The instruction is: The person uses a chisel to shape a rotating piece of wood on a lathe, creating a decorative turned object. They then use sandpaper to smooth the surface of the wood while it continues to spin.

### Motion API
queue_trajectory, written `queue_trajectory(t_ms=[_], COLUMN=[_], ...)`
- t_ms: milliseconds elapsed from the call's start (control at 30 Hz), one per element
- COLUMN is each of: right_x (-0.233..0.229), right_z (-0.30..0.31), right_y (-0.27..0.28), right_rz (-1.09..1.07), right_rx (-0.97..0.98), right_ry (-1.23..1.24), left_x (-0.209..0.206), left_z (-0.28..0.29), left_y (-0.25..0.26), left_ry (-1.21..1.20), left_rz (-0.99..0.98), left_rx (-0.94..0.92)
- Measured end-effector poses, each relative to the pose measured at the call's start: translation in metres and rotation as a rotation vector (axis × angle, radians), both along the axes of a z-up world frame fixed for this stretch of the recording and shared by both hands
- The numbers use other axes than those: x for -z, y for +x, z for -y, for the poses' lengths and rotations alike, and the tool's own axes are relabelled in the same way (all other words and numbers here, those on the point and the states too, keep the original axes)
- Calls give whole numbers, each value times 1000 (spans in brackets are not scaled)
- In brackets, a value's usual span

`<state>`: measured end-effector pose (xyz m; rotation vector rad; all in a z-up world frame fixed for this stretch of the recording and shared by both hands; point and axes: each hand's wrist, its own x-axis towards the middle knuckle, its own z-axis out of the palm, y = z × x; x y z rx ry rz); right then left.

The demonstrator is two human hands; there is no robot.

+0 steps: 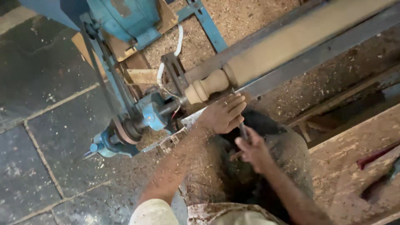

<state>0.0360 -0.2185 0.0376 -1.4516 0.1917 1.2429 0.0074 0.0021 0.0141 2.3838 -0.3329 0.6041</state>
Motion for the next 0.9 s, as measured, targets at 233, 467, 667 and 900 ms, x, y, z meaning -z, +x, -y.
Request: queue_trajectory(t_ms=[233, 467, 667, 900], right_x=[6, -3, -2, -9], right_z=[31, 18, 13, 17], right_y=[121, 155, 154, 127], right_rz=[109, 465, 646, 953], right_rx=[-458, -644, -719, -723], right_ry=[-270, -148, -207, -112], left_x=[-4, -16, -16, -8], left_z=[12, 16, 12, 8], left_y=[14, 22, 22, 20], left_ry=[402, 441, 436, 358], left_rz=[-255, -343, -345, -245], left_rx=[96, 138, 132, 101])
